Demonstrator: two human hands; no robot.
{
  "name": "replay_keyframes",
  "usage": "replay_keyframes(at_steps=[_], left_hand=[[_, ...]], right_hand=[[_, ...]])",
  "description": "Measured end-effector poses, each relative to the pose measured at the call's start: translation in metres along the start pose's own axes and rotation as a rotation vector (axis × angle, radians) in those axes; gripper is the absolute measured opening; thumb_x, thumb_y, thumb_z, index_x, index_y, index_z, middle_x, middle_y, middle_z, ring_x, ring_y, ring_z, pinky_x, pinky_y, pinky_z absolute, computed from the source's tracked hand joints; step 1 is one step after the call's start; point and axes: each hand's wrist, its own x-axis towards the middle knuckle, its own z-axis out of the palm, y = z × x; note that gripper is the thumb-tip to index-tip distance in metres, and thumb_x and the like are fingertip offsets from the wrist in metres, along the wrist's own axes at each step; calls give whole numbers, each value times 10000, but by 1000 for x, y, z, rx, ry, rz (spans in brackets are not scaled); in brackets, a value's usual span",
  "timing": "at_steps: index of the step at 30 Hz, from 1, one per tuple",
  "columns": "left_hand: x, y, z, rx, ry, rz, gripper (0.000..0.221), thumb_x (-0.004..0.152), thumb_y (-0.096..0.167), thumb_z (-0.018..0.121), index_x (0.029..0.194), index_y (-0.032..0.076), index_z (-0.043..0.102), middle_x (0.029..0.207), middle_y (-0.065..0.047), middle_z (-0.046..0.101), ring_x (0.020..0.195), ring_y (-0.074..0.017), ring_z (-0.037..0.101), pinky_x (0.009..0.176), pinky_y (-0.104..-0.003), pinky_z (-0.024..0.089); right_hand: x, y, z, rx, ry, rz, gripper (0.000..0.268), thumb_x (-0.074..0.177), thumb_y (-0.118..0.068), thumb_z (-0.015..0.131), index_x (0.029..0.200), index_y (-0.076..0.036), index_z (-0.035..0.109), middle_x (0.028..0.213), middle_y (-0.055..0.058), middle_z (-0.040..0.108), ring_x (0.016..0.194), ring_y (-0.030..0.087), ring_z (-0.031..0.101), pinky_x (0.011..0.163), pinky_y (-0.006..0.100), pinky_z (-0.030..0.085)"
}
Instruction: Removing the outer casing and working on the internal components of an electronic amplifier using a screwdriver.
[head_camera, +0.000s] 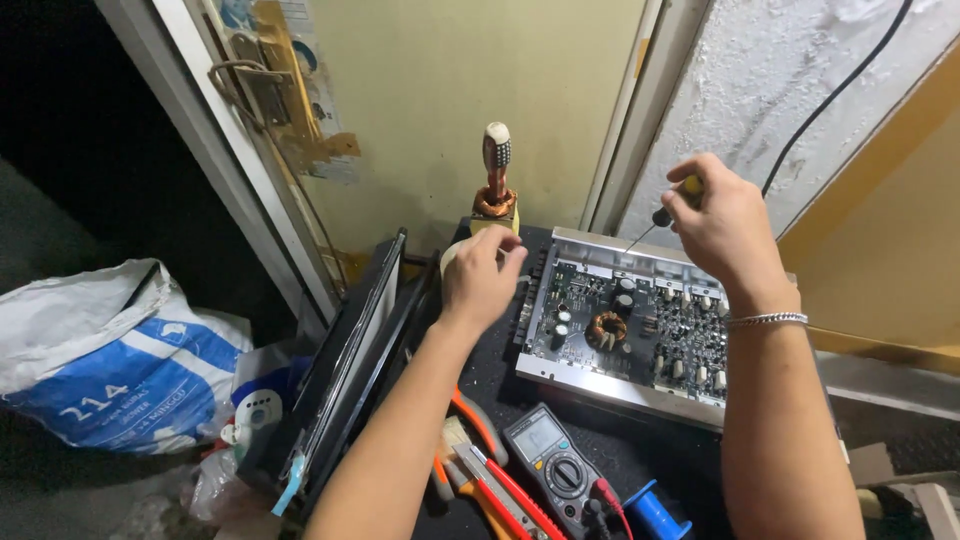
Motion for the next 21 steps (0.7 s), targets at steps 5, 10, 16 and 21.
replay_keyframes(at_steps=[5,10,16,21], left_hand=[[-20,46,-2,-16,-405,172,362,937,238,675,1249,56,643,1157,-183,685,1103,-405,658,935,-509,542],[-20,52,-5,75,-577,57,524,951,305,635,1409,67,542,1413,-157,529,1345,-347,509,1044,-490,490],[-18,55,-10,53,-655,-36,599,976,323,575,1492,43,456,1524,-209,439,1392,-379,478,1073,-525,461],[-16,56,-11,52,-664,-36,579,991,309,562,1484,23,461,1528,-224,433,1400,-379,469,1080,-524,450]], right_hand=[[0,-4,3,-24,-17,82,238,1013,-145,685,1238,-69,701,995,226,747,784,328,744,786,478,571],[-2,-18,0,-95,-72,150,286,1003,-202,674,1263,-85,688,1047,237,743,978,438,722,875,543,547],[2,-14,5,-107,-95,170,287,1008,-223,655,1264,-98,686,1058,223,745,1022,445,707,910,551,527],[3,-8,1,-115,-60,169,282,1009,-262,647,1266,-150,677,1072,179,749,1058,437,687,924,553,515]])
